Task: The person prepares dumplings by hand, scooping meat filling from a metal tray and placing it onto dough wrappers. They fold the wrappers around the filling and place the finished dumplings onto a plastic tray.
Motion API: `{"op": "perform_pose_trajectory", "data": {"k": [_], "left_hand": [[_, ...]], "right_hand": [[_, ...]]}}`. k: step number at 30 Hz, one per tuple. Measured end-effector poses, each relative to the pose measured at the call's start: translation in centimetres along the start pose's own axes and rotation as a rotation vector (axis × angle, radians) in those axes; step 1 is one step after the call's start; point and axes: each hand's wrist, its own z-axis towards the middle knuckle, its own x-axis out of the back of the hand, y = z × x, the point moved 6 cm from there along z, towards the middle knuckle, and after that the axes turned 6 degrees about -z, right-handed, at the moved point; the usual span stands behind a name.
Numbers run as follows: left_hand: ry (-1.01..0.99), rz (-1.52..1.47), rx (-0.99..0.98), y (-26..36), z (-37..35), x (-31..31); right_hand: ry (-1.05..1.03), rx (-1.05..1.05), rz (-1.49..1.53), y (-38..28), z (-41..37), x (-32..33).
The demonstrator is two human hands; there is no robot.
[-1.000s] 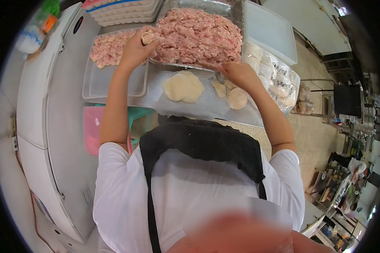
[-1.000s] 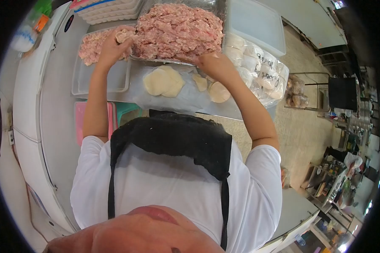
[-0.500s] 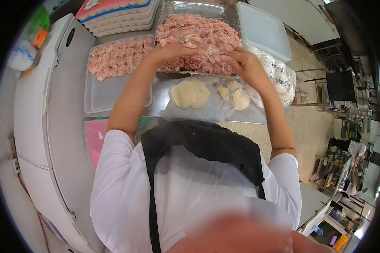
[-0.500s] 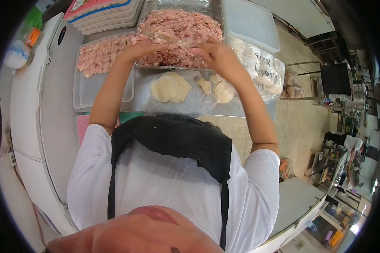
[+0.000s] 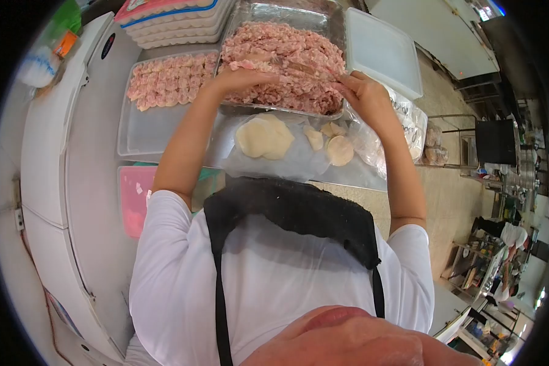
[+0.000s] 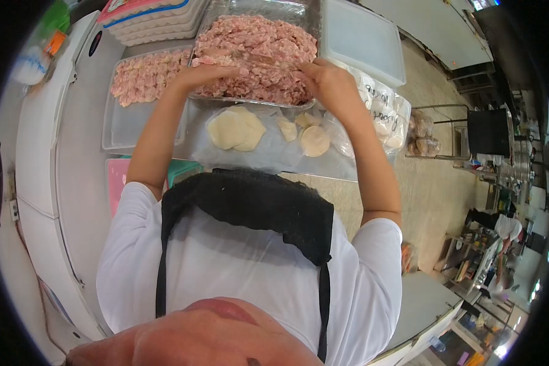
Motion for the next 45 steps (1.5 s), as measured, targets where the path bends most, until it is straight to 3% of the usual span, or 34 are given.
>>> {"op": "perform_pose_trajectory", "data": {"k": [1, 2, 5, 6, 8, 10, 12, 14, 18, 21, 22, 25, 27, 29, 30, 33, 34, 36, 37, 39, 41, 42, 45], "left_hand": [[0.032, 0.068, -0.023, 0.4, 0.0, -0.2], [0.062, 0.136, -0.045, 0.8, 0.0, -0.6], [0.092, 0.284, -0.109, 2.1, 0.4, -1.4], [0.093, 0.324, -0.133, 2.6, 0.5, -1.6], [0.277, 0.279, -0.182, 3.5, -1.1, -1.8], [0.398, 0.307, -0.359, 5.2, -3.1, -2.7], [0.467, 0.409, -0.679, 8.5, -5.1, -3.5], [0.315, 0.404, -0.572, 8.8, -4.3, -4.0], [0.122, 0.434, -0.413, 10.0, -4.7, -6.0], [0.300, 0.521, -0.484, 7.1, -2.8, -5.2], [0.330, 0.501, -0.436, 6.0, -2.1, -4.7], [0.360, 0.508, -0.346, 6.1, -1.6, -4.3], [0.278, 0.606, -0.346, 8.6, -2.6, -5.8], [0.271, 0.591, -0.306, 6.9, -2.5, -6.0], [0.267, 0.588, -0.285, 6.1, -2.6, -5.8], [0.207, 0.190, -0.152, 4.9, -3.5, -5.2], [0.224, 0.292, -0.341, 5.7, -3.4, -4.9], [0.260, 0.485, -0.719, 6.8, -3.9, -4.5], [0.219, 0.455, -0.655, 7.1, -4.3, -4.8], [0.141, 0.395, -0.531, 7.9, -4.8, -5.6], [0.203, 0.499, -0.545, 7.8, -5.4, -5.1], [0.242, 0.551, -0.552, 7.8, -5.9, -4.5], [0.265, 0.375, -0.288, 5.9, -6.6, -1.4]], "right_hand": [[0.105, 0.068, -0.119, -1.1, -0.4, 0.7], [0.144, 0.057, -0.040, -2.3, -0.7, 0.4], [0.112, 0.098, -0.035, 1.2, -0.2, -5.6], [-0.015, -0.054, -0.164, 3.3, 0.0, -5.8], [-0.105, -0.091, -0.178, 5.9, -0.8, -4.5], [-0.200, -0.144, -0.184, 6.6, -1.7, -2.1], [-0.115, -0.136, 0.182, 6.5, -2.5, -0.4], [-0.093, -0.076, 0.485, 5.3, -2.6, 0.4], [-0.246, 0.059, 0.406, 3.8, -2.6, -3.6], [-0.240, 0.020, 0.217, 5.5, -1.5, -0.9], [-0.146, 0.029, 0.002, 5.4, -1.5, 0.4], [-0.001, 0.166, 0.142, 3.7, -2.4, -0.5], [-0.088, 0.110, 0.138, 5.8, -2.2, -3.6], [-0.159, 0.055, 0.148, 8.5, -1.7, -4.2], [-0.240, 0.039, -0.180, 9.4, -2.2, -3.8], [-0.272, -0.085, -0.130, 11.4, -3.7, -1.9], [-0.242, -0.197, 0.056, 10.4, -4.1, -0.5], [-0.130, -0.059, 0.356, 7.8, -4.5, -0.1], [-0.070, 0.014, 0.503, 6.2, -4.5, 0.2], [-0.162, 0.086, 0.430, 2.9, -3.9, -1.1], [-0.274, 0.104, 0.394, 1.1, -3.4, -2.7], [-0.157, 0.145, 0.270, 0.8, -2.8, -1.2], [0.081, 0.070, -0.110, -3.0, -2.5, 1.8]]}}
